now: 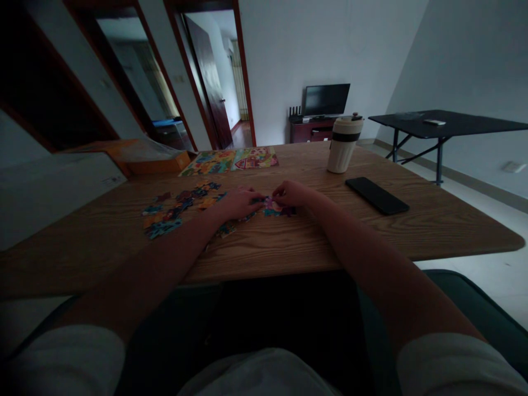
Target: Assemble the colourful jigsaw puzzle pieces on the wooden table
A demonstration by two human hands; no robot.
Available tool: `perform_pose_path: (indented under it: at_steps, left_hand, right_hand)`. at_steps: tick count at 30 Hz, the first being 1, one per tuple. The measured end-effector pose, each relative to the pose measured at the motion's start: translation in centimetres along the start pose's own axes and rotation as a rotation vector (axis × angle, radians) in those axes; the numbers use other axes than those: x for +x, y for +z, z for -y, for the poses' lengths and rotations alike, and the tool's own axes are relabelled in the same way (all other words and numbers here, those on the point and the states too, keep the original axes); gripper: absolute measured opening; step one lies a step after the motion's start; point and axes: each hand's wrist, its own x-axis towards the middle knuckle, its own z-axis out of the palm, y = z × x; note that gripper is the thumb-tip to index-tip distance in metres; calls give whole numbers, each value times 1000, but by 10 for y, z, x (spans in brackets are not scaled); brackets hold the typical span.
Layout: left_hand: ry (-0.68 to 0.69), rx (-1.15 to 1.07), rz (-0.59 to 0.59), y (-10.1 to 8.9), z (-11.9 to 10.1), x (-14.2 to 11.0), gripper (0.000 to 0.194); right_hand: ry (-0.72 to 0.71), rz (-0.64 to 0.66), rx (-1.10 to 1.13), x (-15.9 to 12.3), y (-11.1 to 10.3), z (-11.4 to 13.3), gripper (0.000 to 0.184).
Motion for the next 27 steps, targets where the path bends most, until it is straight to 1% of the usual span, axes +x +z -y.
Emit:
perform_pose_path:
  at_steps: [7, 12, 15, 17, 18, 19, 21, 22, 24, 27]
  left_hand:
    - [4, 17, 65, -9, -5, -1, 44]
    - [8, 34, 144, -12, -9, -2, 44]
    - [6, 10, 156, -18, -5, -6, 46]
    - [-33, -33, 108, -29, 6, -11, 53]
    - [-61, -58, 57, -38, 14, -14, 56]
    - [-84, -64, 4, -47, 23, -19, 58]
    - [-140, -67, -29, -69, 42, -29, 58]
    - [-209, -98, -38, -79, 50, -35, 56]
    - [-278, -167, 12, -97, 62, -48, 58]
    - [-247, -265, 226, -110, 68, -70, 63]
  right_hand:
    - [34, -8, 55, -2, -1, 4, 31]
    - [115, -145, 49, -2, -8, -3, 31]
    - [139, -183, 39, -4, -13, -12, 31]
    - [140, -176, 30, -5, -15, -18, 32]
    - [138, -168, 21, -5, -15, -21, 32]
    - [135, -155, 13, -5, -15, -23, 32]
    - [125, -109, 4, -4, -13, -25, 32]
    - [121, -81, 7, -4, -12, -25, 33]
    - [109, -21, 27, -4, -11, -25, 36]
    - [93, 53, 56, -6, -11, -23, 45]
